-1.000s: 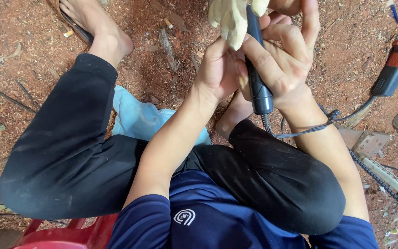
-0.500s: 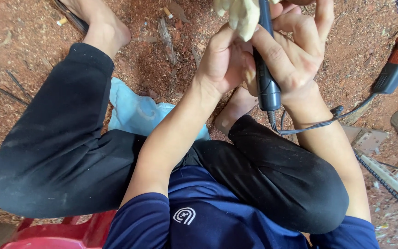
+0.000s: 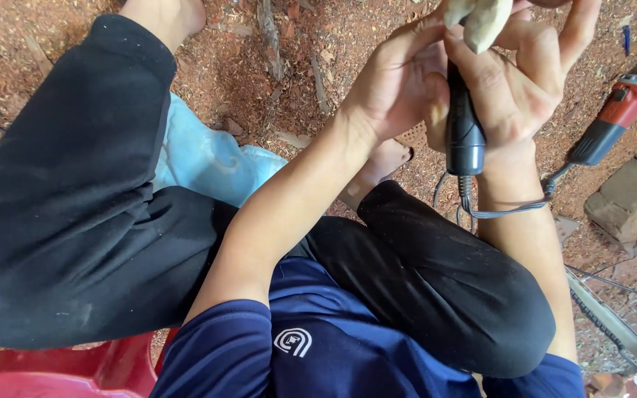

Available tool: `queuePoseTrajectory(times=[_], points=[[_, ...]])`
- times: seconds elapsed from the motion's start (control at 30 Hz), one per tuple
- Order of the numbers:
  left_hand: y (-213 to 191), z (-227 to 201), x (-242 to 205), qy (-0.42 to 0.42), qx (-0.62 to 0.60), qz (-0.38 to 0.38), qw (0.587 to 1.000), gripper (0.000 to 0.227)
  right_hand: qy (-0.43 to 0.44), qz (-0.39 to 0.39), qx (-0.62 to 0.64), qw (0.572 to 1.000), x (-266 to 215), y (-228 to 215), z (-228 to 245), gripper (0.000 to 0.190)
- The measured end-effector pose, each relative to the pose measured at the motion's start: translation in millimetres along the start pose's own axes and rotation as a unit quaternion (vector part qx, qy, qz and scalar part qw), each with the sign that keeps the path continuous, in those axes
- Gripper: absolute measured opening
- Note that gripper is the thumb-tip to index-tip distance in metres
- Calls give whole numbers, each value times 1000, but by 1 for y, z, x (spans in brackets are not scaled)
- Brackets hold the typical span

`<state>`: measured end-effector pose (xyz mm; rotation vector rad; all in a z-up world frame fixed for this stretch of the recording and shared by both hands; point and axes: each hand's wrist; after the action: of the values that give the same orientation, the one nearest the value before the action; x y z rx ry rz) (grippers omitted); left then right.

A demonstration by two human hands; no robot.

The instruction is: Carving intricate details into a wooden sculpture using a handheld rotary tool.

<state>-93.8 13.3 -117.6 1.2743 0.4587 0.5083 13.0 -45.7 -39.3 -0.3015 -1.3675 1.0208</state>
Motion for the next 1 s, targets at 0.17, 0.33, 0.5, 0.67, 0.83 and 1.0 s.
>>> queuePoseTrajectory(times=[0.17,0.33,0.5,0.67,0.83,1.0], points=[[11,-1,2,30,22,25,999,23,24,-3,10,1000,7,-4,4,56],[19,-2,2,35,34,9,999,19,28,-11,11,999,7,-3,2,54],[0,2,4,27,-2,38,999,17,0,9,-3,1000,-3,-1,-5,51],[-27,9,4,-5,-12,-52,999,16,7,17,-9,1000,-7,-2,-7,57],[6,1,2,15,17,-9,1000,18,28,1,14,1000,0,-5,-3,53],[23,0,-1,-7,58,-74,996,26,26,-33,31,999,9,-8,-1,54]])
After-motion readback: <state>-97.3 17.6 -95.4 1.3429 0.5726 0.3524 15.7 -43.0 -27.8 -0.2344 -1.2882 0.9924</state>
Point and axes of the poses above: each hand's wrist, its own x-axis towards the middle knuckle, its own y-axis out of the palm, z = x × y, and after that the axes turned 8 degrees about -z, right-handed
